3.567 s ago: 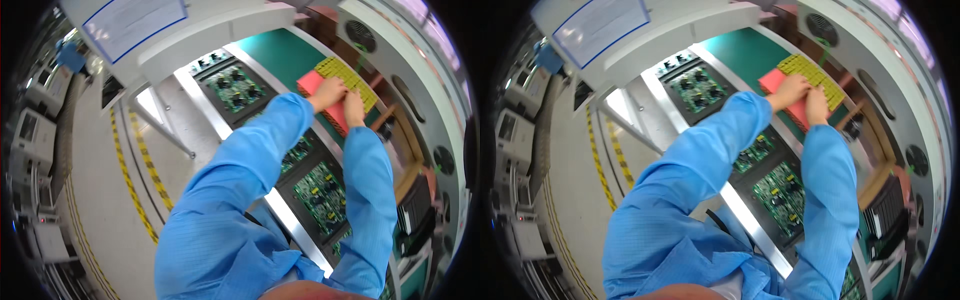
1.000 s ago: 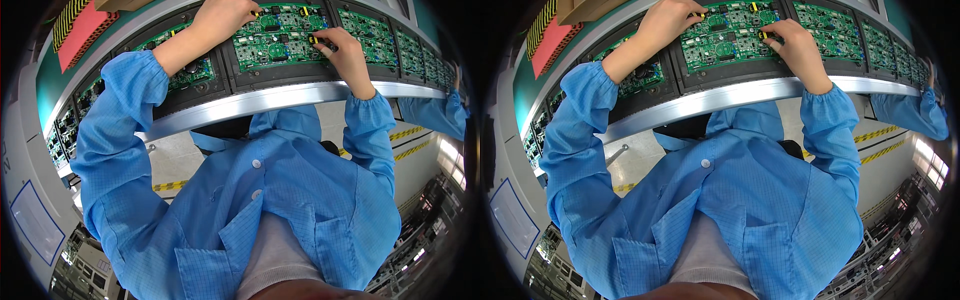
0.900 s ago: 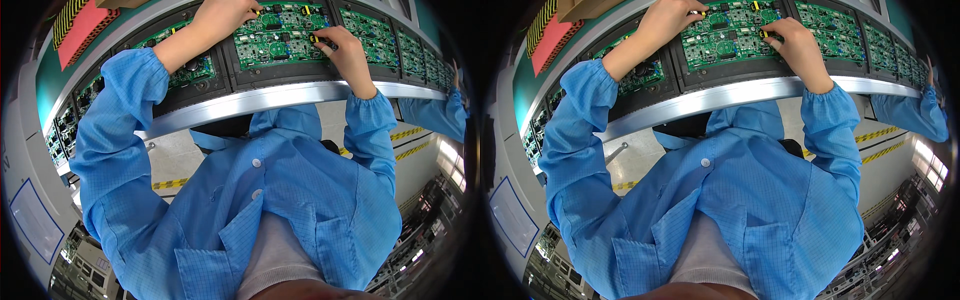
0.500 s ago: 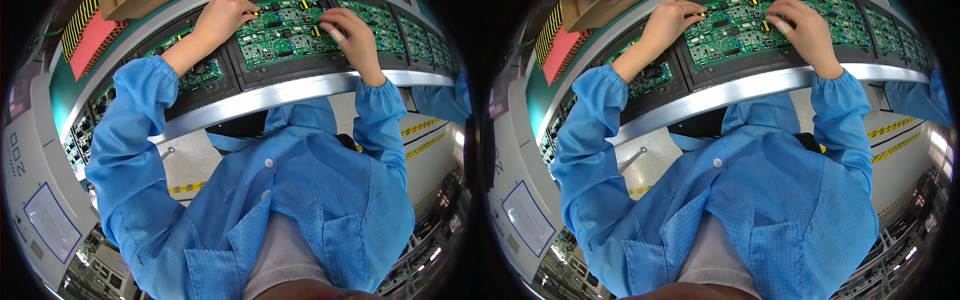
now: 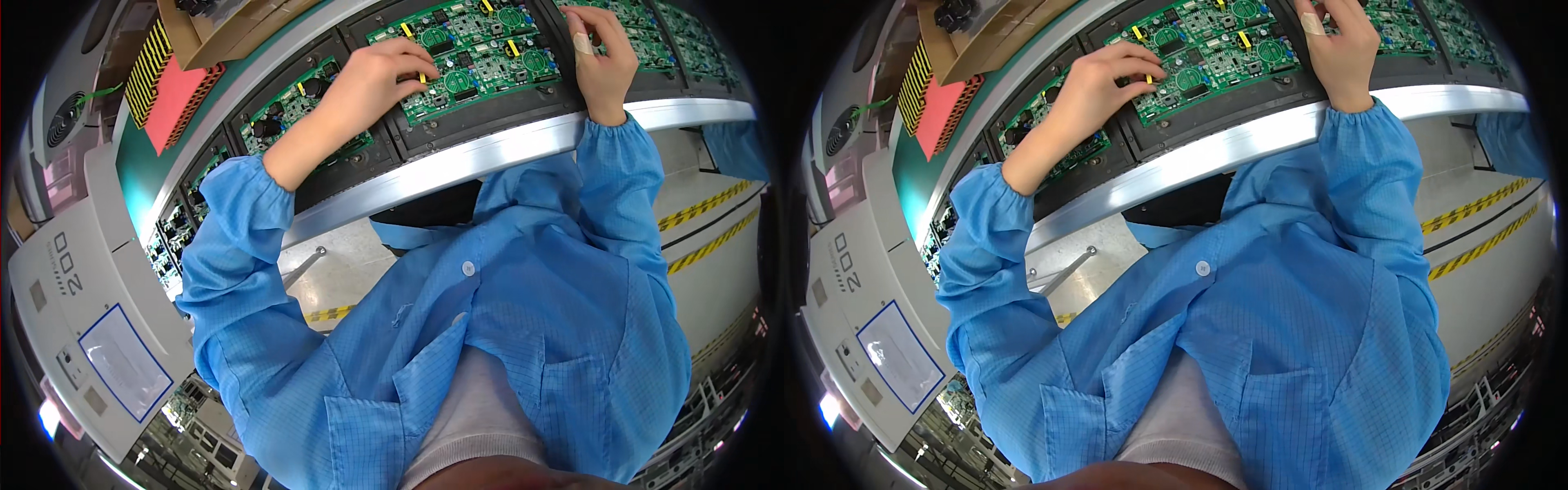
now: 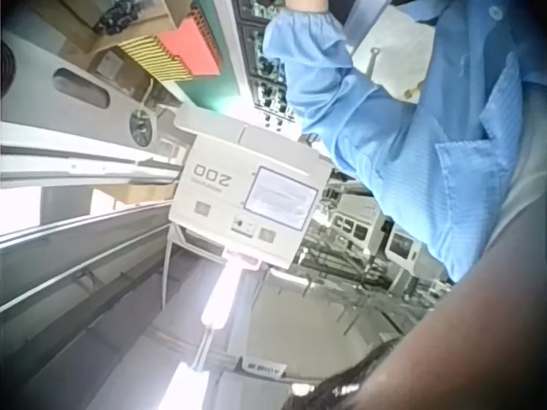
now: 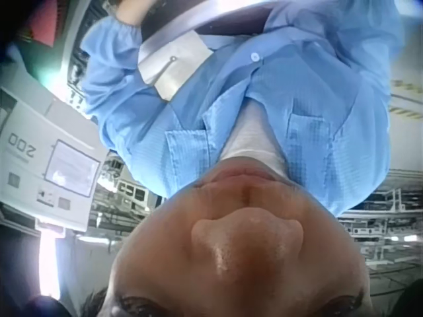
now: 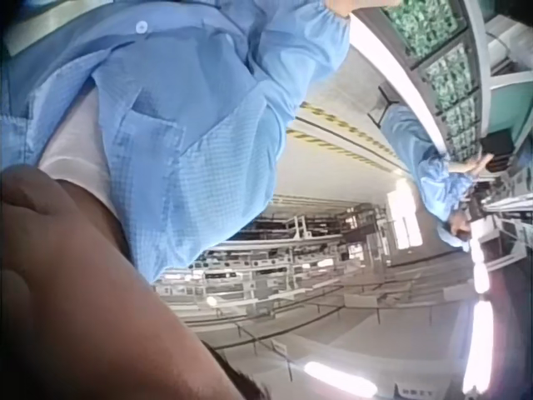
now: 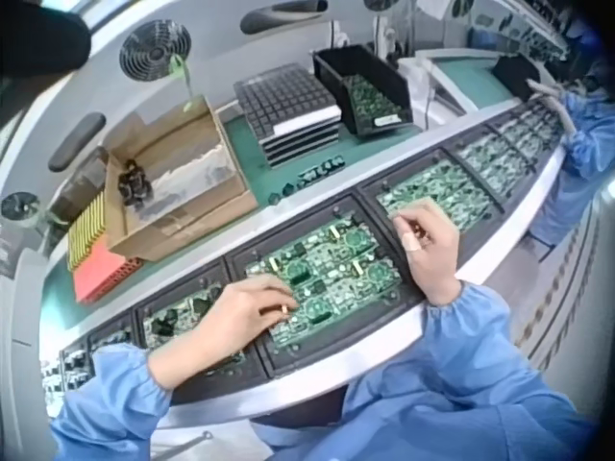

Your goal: The recorder is manually placing electronic components into designated slots on several printed circuit boards as they move along an assembly line.

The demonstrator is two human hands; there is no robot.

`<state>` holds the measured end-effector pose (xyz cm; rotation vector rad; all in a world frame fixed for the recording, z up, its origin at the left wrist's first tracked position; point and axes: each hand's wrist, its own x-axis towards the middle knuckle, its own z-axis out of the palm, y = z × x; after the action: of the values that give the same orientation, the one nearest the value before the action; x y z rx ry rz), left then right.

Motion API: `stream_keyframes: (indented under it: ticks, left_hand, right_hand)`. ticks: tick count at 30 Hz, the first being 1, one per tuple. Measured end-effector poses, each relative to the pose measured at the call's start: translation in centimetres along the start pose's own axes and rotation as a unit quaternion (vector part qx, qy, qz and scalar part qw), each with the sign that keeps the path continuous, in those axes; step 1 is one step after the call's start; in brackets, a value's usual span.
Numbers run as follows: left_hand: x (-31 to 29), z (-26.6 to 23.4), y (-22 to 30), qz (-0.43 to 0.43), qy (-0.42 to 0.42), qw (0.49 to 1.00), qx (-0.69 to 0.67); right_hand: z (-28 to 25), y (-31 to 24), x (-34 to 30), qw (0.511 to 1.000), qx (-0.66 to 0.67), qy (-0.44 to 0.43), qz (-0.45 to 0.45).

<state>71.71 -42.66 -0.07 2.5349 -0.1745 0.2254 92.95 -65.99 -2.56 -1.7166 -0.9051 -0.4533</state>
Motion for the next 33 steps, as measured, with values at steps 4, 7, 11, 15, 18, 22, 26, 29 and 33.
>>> stream_keyframes:
  ticks: [4, 7, 11, 15, 18, 22, 26, 29, 33]
  left_hand:
    - [0.2, 0.5, 0.1, -0.019, -0.003, 0.999, 0.027]
    - [0.5, 0.7, -0.1, -0.001, -0.014, 0.999, 0.049]
    - [1.1, 0.4, -0.7, 0.049, -0.045, 0.992, 0.104]
    - [2.3, 0.0, -0.3, 0.06, -0.058, 0.987, 0.139]
    - [0.9, -0.8, -0.3, 0.03, -0.089, 0.981, 0.172]
    - [-0.2, -2.8, 0.7, 0.116, -0.013, 0.975, 0.188]
    - [-5.9, -11.7, -2.7, 0.061, 0.12, 0.95, 0.282]
    - [-11.9, -18.9, -9.4, -0.111, 0.269, 0.905, 0.31]
    - [-14.2, -26.6, -19.8, -0.215, 0.341, 0.849, 0.343]
  right_hand:
    - [0.1, 0.5, 0.0, 1.0, -0.004, -0.022, -0.013]
    - [0.0, 0.4, 0.1, 1.0, 0.003, -0.027, -0.009]
    - [-0.2, 1.0, 0.3, 0.999, 0.016, -0.037, -0.008]
    - [-0.9, 2.7, 0.3, 0.997, 0.019, -0.077, -0.017]
    - [0.8, 2.0, -0.1, 0.997, 0.036, -0.07, -0.024]
    - [-0.5, 1.8, -0.1, 0.994, 0.024, -0.108, -0.021]
    - [-3.1, 0.8, 1.5, 0.987, 0.01, -0.157, -0.038]
    - [-3.5, -1.8, 5.5, 0.976, 0.017, -0.216, -0.001]
    - [0.1, -7.2, 11.5, 0.947, 0.08, -0.31, -0.012]
